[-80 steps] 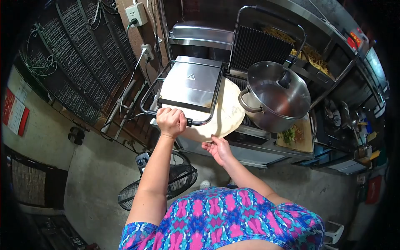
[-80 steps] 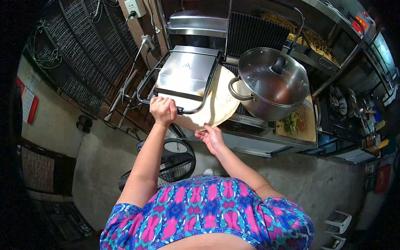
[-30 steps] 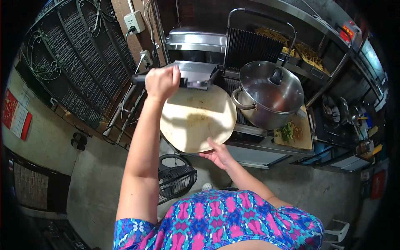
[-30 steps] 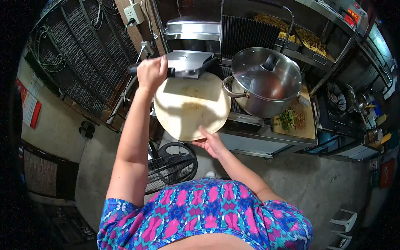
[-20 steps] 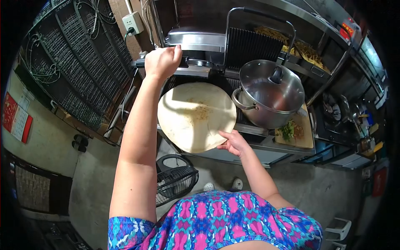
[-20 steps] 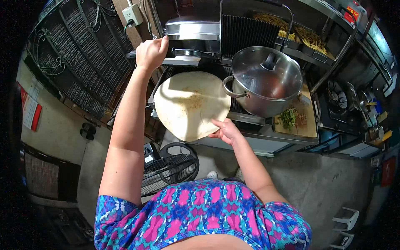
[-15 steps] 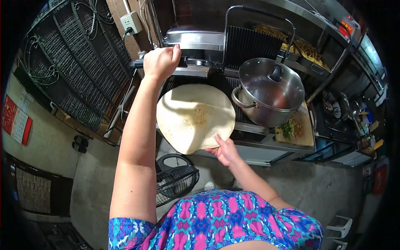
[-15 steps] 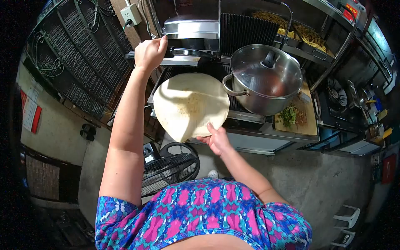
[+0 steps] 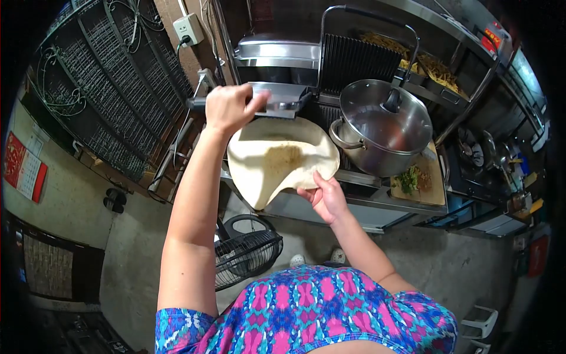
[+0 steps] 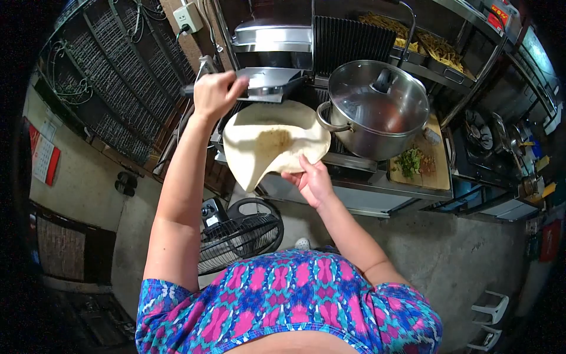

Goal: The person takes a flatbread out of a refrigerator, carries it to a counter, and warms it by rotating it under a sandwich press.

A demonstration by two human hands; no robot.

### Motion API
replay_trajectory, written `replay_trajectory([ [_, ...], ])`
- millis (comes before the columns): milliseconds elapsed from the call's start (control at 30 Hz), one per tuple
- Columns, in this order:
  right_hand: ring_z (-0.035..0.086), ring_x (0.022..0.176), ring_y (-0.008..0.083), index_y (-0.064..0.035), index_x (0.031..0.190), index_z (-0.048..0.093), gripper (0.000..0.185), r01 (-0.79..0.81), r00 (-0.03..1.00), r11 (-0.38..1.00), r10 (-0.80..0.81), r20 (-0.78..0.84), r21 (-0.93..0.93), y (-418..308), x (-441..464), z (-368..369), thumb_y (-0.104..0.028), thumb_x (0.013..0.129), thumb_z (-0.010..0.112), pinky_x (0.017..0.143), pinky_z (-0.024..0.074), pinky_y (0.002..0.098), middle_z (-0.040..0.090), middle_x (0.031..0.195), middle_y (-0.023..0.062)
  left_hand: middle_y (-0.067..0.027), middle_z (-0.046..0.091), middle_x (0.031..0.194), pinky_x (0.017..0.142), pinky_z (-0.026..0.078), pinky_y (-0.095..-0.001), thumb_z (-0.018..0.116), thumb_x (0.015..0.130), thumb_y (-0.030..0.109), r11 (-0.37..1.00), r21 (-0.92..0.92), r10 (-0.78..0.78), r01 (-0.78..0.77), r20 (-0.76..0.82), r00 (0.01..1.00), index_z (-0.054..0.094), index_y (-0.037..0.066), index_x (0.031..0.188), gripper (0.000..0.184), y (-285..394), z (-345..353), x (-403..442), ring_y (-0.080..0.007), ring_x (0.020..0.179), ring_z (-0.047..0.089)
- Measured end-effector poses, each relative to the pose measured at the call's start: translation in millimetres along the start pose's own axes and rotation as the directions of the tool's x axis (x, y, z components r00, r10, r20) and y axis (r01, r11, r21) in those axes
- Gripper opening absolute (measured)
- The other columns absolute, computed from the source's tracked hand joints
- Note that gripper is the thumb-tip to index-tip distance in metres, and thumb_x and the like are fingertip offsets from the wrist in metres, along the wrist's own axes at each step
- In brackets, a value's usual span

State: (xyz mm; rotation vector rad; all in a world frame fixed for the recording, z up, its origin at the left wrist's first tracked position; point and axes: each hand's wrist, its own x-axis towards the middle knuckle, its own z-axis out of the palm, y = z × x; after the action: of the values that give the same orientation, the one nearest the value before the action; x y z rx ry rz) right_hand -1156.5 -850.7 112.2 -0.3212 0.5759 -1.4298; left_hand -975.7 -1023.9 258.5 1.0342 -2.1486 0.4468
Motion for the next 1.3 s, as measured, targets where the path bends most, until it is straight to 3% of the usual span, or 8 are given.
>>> replay_trajectory([
  [100,0.065,0.075,0.0257,0.0019,0.118,0.039,0.029,0.015,1.000,1.000,-0.015,0.008,0.017,-8.5,9.1,-1.2,-0.011,0.092,0.046,0.063,0.0569,0.0293,0.060,0.099,0.0194,-0.0015,0.052,0.050,0.056,0.042,-0.0303,0.052,0.077,0.063,0.967,0.035,0.255,-0.252,-0.106,0.961,0.049,0.010,0.058,0.056,-6.8,8.0,-24.1,-0.0176,0.045,0.049],
  [367,0.064,0.076,0.0258,0.0017,0.118,0.039,0.030,-0.064,0.996,0.998,0.063,-0.061,-0.023,5.9,-1.7,-20.3,-0.011,0.092,0.046,0.063,0.0567,0.0300,0.059,0.098,0.0194,0.0002,0.049,0.044,0.065,0.043,-0.0316,0.050,0.067,0.074,0.953,0.201,0.281,-0.228,-0.295,0.913,0.048,0.010,0.055,0.065,-19.6,18.8,46.4,-0.0178,0.047,0.050],
  [600,0.064,0.078,0.0277,0.0025,0.118,0.038,0.031,-0.070,0.992,0.997,0.068,-0.108,-0.016,6.9,-0.4,-15.2,-0.011,0.092,0.046,0.064,0.0568,0.0318,0.057,0.103,0.0209,-0.0142,0.060,0.084,0.079,0.037,-0.0384,0.047,0.074,0.069,0.913,0.288,-0.203,0.289,-0.295,0.934,0.064,0.003,0.072,0.068,0.9,18.3,122.0,-0.0277,0.088,0.052],
  [933,0.064,0.077,0.0265,0.0031,0.119,0.038,0.032,-0.108,0.993,0.994,0.108,-0.038,-0.006,0.5,4.2,-21.5,-0.011,0.092,0.046,0.064,0.0569,0.0315,0.058,0.101,0.0202,-0.0209,0.048,0.118,0.095,0.029,-0.0435,0.051,0.081,0.055,0.977,0.022,-0.181,0.212,-0.438,0.881,0.060,0.004,0.105,0.056,-20.6,18.6,63.6,-0.0351,0.110,0.043],
  [1000,0.064,0.077,0.0258,0.0029,0.119,0.039,0.031,-0.113,0.993,0.994,0.113,-0.034,-0.007,-4.1,4.9,-20.2,-0.011,0.092,0.046,0.064,0.0566,0.0310,0.059,0.101,0.0198,-0.0237,0.035,0.132,0.099,0.025,-0.0472,0.055,0.081,0.045,0.920,-0.172,-0.388,0.352,-0.288,0.876,0.051,0.002,0.117,0.056,-11.9,3.4,17.4,-0.0372,0.122,0.032],
  [1133,0.064,0.076,0.0237,0.0021,0.117,0.041,0.030,-0.101,0.994,0.995,0.101,-0.029,0.020,-5.6,7.3,-14.1,-0.011,0.091,0.048,0.064,0.0557,0.0293,0.060,0.099,0.0187,-0.0253,0.012,0.142,0.105,0.017,-0.0503,0.062,0.075,0.046,0.309,-0.433,-0.881,0.847,0.205,0.426,0.016,0.001,0.138,0.090,29.3,28.4,-135.4,-0.0383,0.129,0.021],
  [1167,0.064,0.076,0.0239,0.0023,0.117,0.041,0.031,-0.099,0.995,0.995,0.100,-0.026,0.012,-5.2,7.7,-13.1,-0.011,0.090,0.049,0.064,0.0557,0.0295,0.060,0.100,0.0187,-0.0275,0.011,0.141,0.105,0.018,-0.0520,0.065,0.075,0.043,-0.349,-0.607,-0.680,0.714,0.688,0.253,0.012,0.001,0.139,0.092,39.8,-1.2,-166.4,-0.0405,0.129,0.020],
  [1300,0.064,0.076,0.0246,0.0027,0.119,0.041,0.035,-0.107,0.994,0.994,0.106,-0.025,-0.032,-8.9,4.7,-14.1,-0.014,0.090,0.051,0.065,0.0554,0.0302,0.060,0.100,0.0184,-0.0278,0.046,0.111,0.079,0.049,-0.0370,0.064,0.078,0.017,-0.945,-0.251,-0.224,0.209,0.964,0.142,0.035,-0.006,0.122,0.058,70.5,44.4,-235.4,-0.0328,0.094,0.055],
])
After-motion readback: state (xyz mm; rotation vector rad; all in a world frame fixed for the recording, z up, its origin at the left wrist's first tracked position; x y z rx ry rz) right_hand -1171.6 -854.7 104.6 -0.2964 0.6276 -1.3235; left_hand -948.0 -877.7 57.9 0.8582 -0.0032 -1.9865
